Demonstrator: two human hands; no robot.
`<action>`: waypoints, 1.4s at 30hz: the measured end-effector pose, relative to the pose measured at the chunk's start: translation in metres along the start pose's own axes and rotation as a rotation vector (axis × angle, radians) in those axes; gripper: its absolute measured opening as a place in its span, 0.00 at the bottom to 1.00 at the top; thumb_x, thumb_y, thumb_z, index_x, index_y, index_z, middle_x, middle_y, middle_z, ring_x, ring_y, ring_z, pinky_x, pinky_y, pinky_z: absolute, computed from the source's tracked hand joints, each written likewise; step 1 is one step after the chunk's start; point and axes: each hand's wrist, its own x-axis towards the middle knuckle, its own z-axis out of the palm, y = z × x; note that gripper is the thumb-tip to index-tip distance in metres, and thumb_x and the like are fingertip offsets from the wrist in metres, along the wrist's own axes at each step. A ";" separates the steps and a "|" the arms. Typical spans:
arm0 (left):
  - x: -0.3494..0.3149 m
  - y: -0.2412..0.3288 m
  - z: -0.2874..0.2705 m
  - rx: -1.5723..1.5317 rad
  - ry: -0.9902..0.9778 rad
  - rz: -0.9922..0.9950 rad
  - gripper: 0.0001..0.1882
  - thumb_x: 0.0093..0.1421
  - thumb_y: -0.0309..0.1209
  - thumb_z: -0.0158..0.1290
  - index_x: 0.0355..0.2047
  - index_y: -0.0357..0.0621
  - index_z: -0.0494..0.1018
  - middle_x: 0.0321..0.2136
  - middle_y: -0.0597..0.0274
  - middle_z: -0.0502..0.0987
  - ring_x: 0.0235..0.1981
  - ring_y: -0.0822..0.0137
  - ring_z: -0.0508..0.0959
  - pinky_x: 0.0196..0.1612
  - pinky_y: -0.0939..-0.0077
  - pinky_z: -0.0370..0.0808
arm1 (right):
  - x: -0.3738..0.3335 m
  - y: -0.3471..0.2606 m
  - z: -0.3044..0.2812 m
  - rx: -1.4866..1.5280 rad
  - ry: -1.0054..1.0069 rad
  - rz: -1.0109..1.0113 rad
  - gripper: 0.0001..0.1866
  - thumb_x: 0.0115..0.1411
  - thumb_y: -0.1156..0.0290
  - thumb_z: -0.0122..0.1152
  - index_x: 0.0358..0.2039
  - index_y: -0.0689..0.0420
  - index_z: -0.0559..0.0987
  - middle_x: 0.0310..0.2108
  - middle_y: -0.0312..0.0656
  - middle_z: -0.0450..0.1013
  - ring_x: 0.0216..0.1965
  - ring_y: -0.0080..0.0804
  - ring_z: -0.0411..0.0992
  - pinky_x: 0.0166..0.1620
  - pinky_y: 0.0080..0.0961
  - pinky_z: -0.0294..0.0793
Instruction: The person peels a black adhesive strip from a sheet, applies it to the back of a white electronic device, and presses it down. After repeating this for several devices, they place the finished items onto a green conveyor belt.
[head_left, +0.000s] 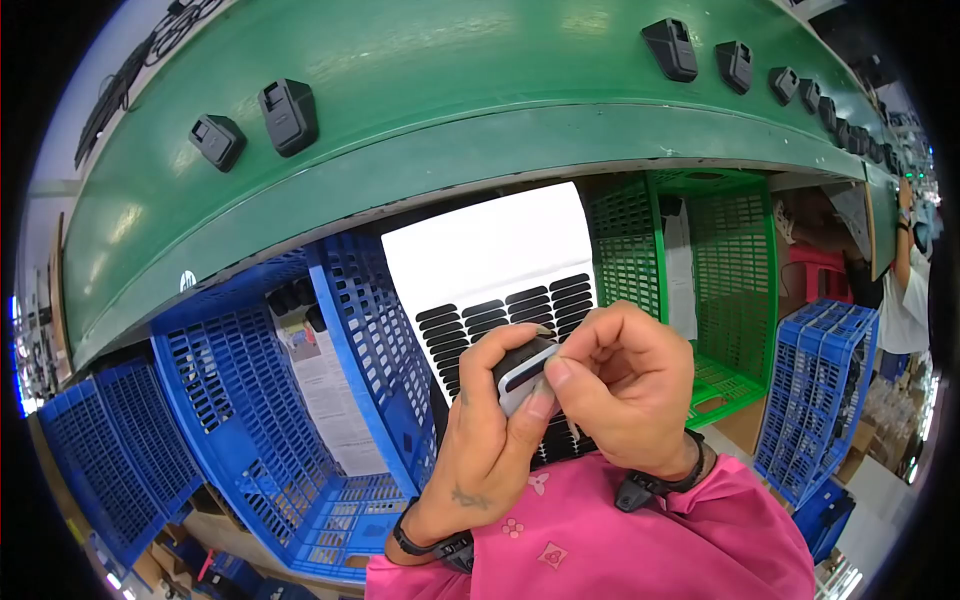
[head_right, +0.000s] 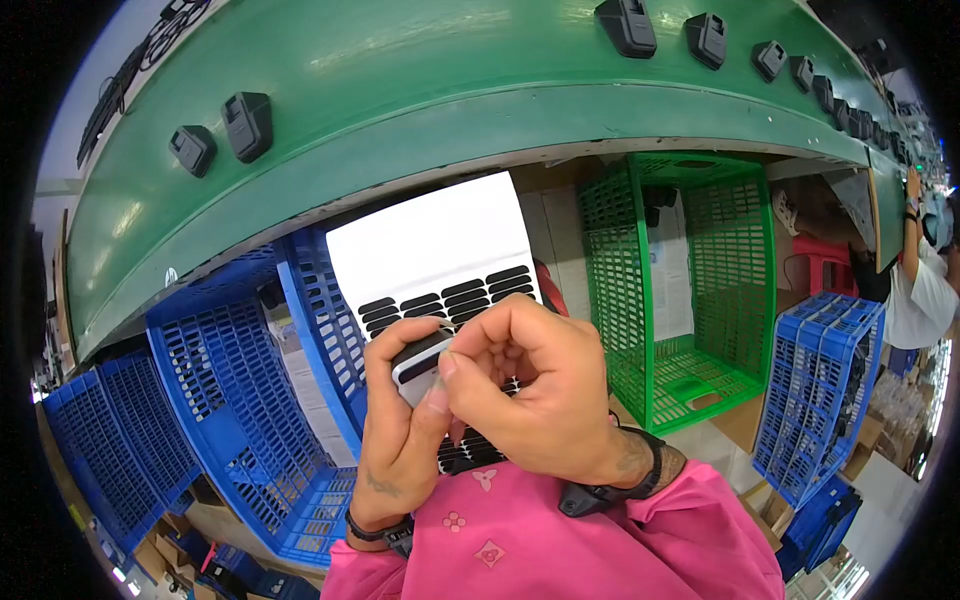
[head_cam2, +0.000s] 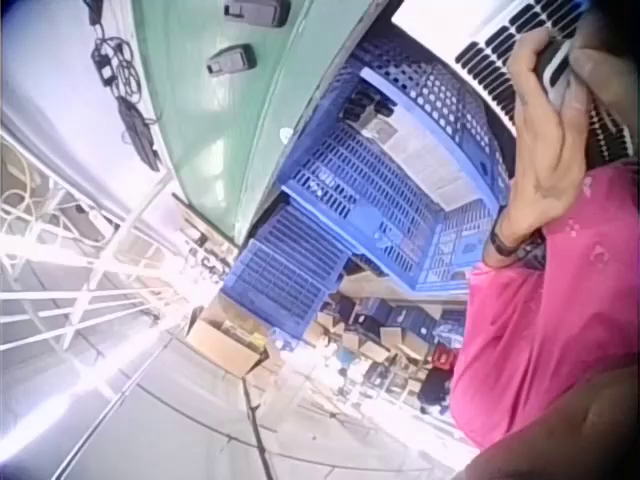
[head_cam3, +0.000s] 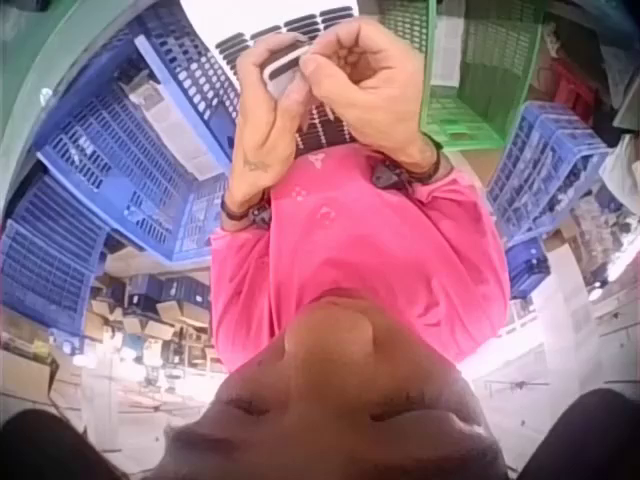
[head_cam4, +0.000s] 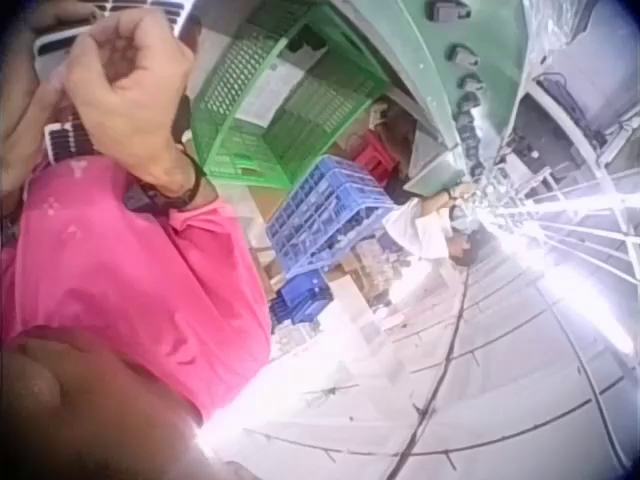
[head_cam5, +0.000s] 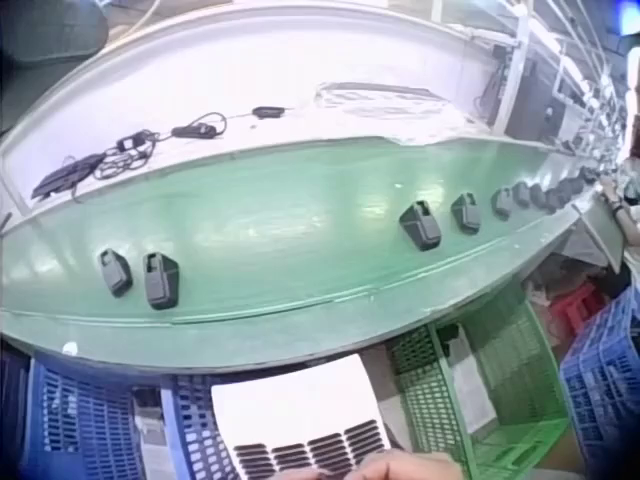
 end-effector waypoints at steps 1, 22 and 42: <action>0.001 -0.001 0.001 0.007 0.012 0.010 0.23 0.64 0.32 0.43 0.56 0.38 0.52 0.39 0.51 0.70 0.34 0.67 0.73 0.36 0.76 0.70 | 0.000 0.001 0.000 0.002 0.019 0.003 0.06 0.54 0.82 0.59 0.28 0.67 0.70 0.21 0.40 0.73 0.20 0.21 0.73 0.22 0.14 0.73; -0.017 -0.033 -0.026 -0.100 -0.088 0.043 0.35 0.49 0.32 0.61 0.52 0.36 0.55 0.39 0.54 0.70 0.37 0.68 0.73 0.44 0.72 0.69 | -0.007 0.026 -0.030 -0.217 -0.297 0.161 0.09 0.50 0.77 0.63 0.30 0.64 0.74 0.26 0.37 0.70 0.26 0.16 0.67 0.28 0.15 0.68; -0.025 -0.034 -0.036 -0.418 0.269 0.057 0.46 0.58 0.68 0.21 0.60 0.39 0.50 0.38 0.50 0.69 0.34 0.62 0.72 0.35 0.71 0.72 | 0.029 0.085 0.038 -1.125 0.093 -0.657 0.15 0.46 0.74 0.65 0.37 0.58 0.77 0.34 0.40 0.66 0.38 0.38 0.64 0.38 0.34 0.61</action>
